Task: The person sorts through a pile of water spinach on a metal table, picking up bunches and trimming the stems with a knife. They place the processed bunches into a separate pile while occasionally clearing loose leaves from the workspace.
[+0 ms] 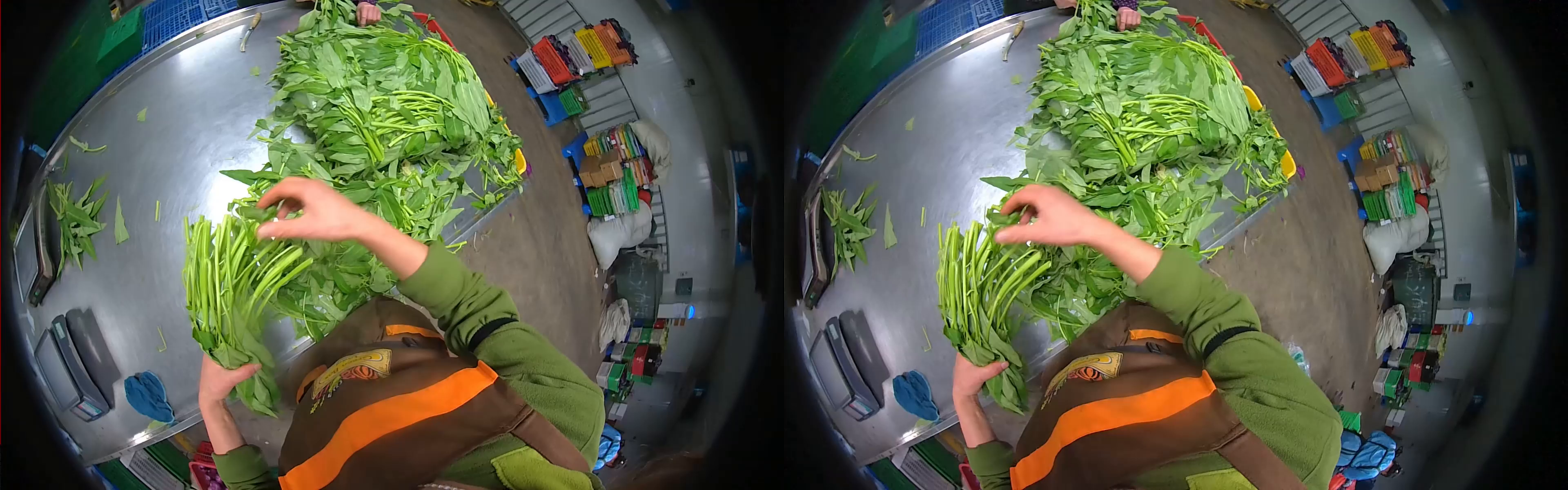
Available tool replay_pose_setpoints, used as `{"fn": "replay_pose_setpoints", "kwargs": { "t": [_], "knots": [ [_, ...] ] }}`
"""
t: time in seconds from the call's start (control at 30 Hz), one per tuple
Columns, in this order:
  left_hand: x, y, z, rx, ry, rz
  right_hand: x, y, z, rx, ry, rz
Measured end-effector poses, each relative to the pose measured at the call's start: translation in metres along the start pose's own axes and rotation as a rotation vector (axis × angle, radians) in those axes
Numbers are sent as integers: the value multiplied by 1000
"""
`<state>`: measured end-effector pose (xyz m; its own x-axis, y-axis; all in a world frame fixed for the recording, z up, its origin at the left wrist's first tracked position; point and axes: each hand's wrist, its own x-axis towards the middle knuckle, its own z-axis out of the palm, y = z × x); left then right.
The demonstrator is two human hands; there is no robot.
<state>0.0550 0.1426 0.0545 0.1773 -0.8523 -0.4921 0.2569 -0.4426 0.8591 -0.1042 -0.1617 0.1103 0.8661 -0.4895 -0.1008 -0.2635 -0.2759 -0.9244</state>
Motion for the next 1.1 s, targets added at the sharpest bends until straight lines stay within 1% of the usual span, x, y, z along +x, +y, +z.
{"fn": "replay_pose_setpoints", "kwargs": {
  "t": [0.03, 0.07, 0.13, 0.17, 0.23, 0.27, 0.3, 0.37, 0.4, 0.47, 0.5, 0.57, 0.6, 0.63, 0.7, 0.73, 0.8, 0.83, 0.9, 0.93, 1.0, 1.03, 1.1],
  "knots": [
    [2, 0, 3, 5, -9, 0, 2, -5, 7, -183, 32, -147],
    [3, -1, 5, -4, -6, 3, 5, -2, 11, -183, 40, -142],
    [6, -7, 8, -79, 0, -15, 12, 9, 16, -262, 105, -301],
    [5, -8, 9, -83, 2, -16, 12, 15, 14, -261, 101, -300],
    [1, -8, 11, -178, -6, -18, 13, 25, 6, -18, 52, -232],
    [0, -9, 11, -181, -3, -19, 14, 30, 4, -38, 154, -262],
    [-1, -11, 11, -193, -9, -14, 15, 34, -1, 59, 271, -115],
    [-2, -13, 9, -203, -17, -7, 21, 56, -22, -148, 439, -56],
    [-2, -14, 8, -200, -4, -7, 17, 51, -25, -149, 438, -58],
    [-4, -15, 7, -198, 12, -15, 5, 43, -25, -477, 560, -385],
    [-3, -14, 6, -170, 17, -20, -2, 35, -27, -476, 561, -381],
    [2, -10, 7, -143, 23, -21, -14, 11, -29, -368, 46, -124],
    [3, -8, 8, -140, 15, -15, -17, 1, -24, -161, -167, 118],
    [5, -5, 9, -136, 6, -7, -18, 4, -13, -89, -157, -31],
    [7, -2, 11, -128, -5, -3, -17, 16, 6, -115, -34, -152],
    [7, -1, 11, -123, -11, 2, -16, 22, 8, -114, -34, -152],
    [7, 0, 13, -142, -1, 12, -13, 28, 12, -148, 276, -181],
    [6, 1, 14, -165, 7, 22, -11, 30, 9, -59, 351, -70],
    [7, 5, 18, -162, 14, -2, -9, 32, 11, -212, 480, -70],
    [9, 8, 19, -156, 16, -21, -6, 32, 11, -212, 481, -71],
    [10, 13, 21, -152, 10, -13, -1, 35, 7, -358, 678, -239],
    [9, 13, 21, -150, 6, -11, 6, 46, -6, -439, 815, -313],
    [6, 5, 18, -129, 7, 11, 9, 56, -32, -382, 819, -82]
  ]
}}
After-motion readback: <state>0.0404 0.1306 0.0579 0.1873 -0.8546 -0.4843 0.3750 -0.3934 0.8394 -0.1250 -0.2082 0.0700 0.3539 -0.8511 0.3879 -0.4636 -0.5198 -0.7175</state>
